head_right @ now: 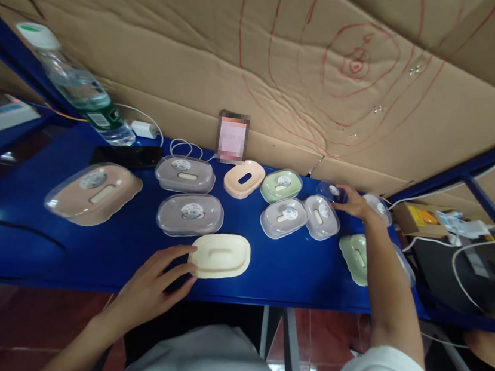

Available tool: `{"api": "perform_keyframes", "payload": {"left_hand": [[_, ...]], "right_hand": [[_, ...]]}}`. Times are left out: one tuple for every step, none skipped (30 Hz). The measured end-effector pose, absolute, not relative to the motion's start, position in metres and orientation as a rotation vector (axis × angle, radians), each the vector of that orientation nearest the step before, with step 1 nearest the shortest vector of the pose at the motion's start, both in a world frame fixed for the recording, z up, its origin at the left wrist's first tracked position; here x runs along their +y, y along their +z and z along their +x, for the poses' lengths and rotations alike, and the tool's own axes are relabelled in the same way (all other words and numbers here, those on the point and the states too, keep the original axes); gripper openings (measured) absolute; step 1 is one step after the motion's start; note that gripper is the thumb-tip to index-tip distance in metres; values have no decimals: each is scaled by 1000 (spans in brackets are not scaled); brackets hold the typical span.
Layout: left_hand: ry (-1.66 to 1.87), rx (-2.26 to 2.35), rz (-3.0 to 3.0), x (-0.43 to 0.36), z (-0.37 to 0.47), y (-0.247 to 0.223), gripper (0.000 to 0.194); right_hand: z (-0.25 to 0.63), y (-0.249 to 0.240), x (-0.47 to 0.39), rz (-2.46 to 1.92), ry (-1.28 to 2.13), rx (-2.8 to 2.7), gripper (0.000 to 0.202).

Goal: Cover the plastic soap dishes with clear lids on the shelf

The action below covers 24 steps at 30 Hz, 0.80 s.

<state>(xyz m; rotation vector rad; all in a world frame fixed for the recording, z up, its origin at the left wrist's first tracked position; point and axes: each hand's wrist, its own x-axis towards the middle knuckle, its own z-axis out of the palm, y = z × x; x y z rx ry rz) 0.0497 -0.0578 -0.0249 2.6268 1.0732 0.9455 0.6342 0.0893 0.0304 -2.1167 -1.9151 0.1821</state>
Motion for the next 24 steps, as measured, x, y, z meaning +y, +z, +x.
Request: {"api": "perform_keyframes", "payload": {"left_hand": [[940, 1077, 2630, -58, 50, -26, 8], [934, 1080, 2633, -58, 50, -27, 8], [930, 1082, 2637, -58, 49, -28, 11], [926, 1082, 2641, -57, 49, -29, 16], [919, 1084, 2642, -57, 49, -31, 24], [908, 1090, 2640, -56, 49, -33, 31], [894, 1102, 2633, -56, 49, -35, 37], [881, 1116, 2624, -55, 49, -37, 40], [869, 1131, 2612, -55, 49, -39, 42], [857, 1147, 2596, -55, 49, -41, 43], [846, 1164, 2575, -55, 49, -42, 45], [836, 1182, 2545, -55, 49, -43, 48], [831, 1198, 2507, -55, 49, -44, 52], [831, 1208, 2463, -56, 49, -44, 57], [833, 1217, 2413, -56, 48, -45, 61], [842, 1221, 2364, -56, 47, -46, 65], [858, 1218, 2319, -55, 47, -46, 68], [873, 1212, 2278, -55, 46, -47, 70], [887, 1207, 2241, -55, 46, -47, 72], [894, 1201, 2213, -55, 45, -48, 74], [899, 1194, 2192, -55, 45, -48, 74], [898, 1188, 2179, -55, 45, -49, 75], [892, 1183, 2172, -55, 45, -48, 75], [885, 1178, 2172, -56, 45, -48, 74]], "right_hand": [[635, 31, 89, -2131, 264, -1896, 59], [637, 32, 88, -2139, 284, -1881, 63], [638, 35, 86, -2145, 272, -1862, 65], [637, 40, 82, -2148, 252, -1836, 66], [635, 46, 76, -2145, 220, -1811, 68], [629, 53, 68, -2134, 175, -1789, 69], [619, 61, 57, -2103, 118, -1771, 70], [605, 68, 43, -2044, 59, -1762, 69], [586, 74, 26, -1972, 1, -1762, 69], [562, 78, 8, -1843, -56, -1768, 68], [534, 79, -11, -1709, -68, -1807, 70], [505, 77, -30, -1603, -46, -1871, 71], [476, 72, -48, -1533, -6, -1934, 73], [448, 64, -63, -1487, 58, -1998, 73], [422, 55, -74, -1448, 132, -2074, 74], [401, 46, -83, -1400, 186, -2120, 73], [384, 36, -87, -1361, 243, -2144, 73], [371, 27, -89, -1333, 291, -2157, 71], [362, 20, -88, -1311, 325, -2156, 69], [356, 13, -85, -1296, 349, -2154, 66], [352, 9, -82, -1284, 361, -2154, 63], [350, 5, -79, -1269, 363, -2159, 60], [348, 3, -77, -1251, 362, -2167, 58], [348, 2, -75, -1234, 363, -2178, 56]]}}
